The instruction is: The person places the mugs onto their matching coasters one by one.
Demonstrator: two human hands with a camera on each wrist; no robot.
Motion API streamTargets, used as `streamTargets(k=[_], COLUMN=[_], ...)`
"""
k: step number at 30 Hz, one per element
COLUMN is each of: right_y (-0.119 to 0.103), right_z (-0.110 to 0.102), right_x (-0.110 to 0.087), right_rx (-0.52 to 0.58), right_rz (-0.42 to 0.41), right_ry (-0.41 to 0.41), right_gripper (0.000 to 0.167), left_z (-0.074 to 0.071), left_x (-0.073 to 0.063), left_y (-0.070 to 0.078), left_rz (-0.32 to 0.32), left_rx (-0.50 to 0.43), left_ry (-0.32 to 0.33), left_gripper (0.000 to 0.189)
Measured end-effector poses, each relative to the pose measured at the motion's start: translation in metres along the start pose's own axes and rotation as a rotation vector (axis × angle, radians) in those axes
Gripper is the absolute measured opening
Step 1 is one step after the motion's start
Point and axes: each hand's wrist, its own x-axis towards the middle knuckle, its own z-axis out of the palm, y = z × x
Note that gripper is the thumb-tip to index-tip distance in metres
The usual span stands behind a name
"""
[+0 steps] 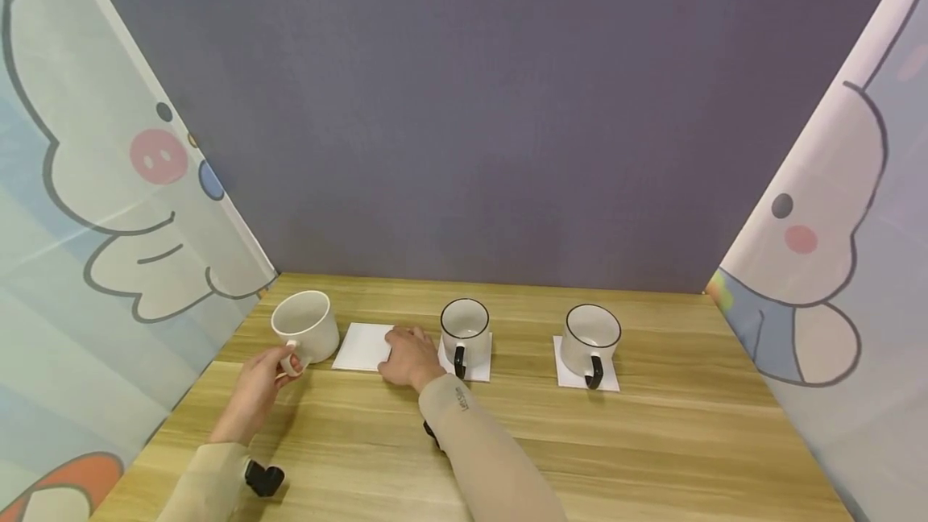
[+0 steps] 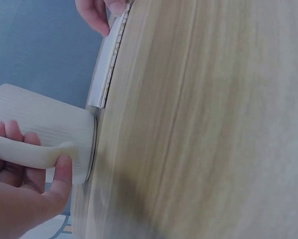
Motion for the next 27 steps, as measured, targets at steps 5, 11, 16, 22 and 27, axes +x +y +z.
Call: streamTargets(k=[5,11,16,22,27], right_y=[0.0,0.0,0.0,0.0,-0.001], right_z=[-0.002,-0.002,-0.002,-0.002,-0.001], right_x=[0.0,0.0,0.0,-0.002,-0.003], right_rx=[0.009,0.017,0.017,0.028,0.027], right_rz=[0.005,0.015,0.022,0.028,0.021], right_ry=[-0.001,-0.005,-0.004,-0.018,-0.021], right_gripper=[0.052,0.052,0.052,0.052,0.052], left_z=[0.002,0.004,0.005,0.006,0.007], left_x=[0.0,0.0,-0.001,-0.004,-0.006], left_y=[-0.001,0.0,0.003,0.008,0.01], left_rz=[0.03,0.031,0.015,0.011,0.016], left_rx=[-0.013,-0.042,-0.057,-0.062,-0.049], left_ry=[0.02,0.043,0.055,0.052,0.05], left_gripper=[0.033,0.032,0.029,0.027,0.029])
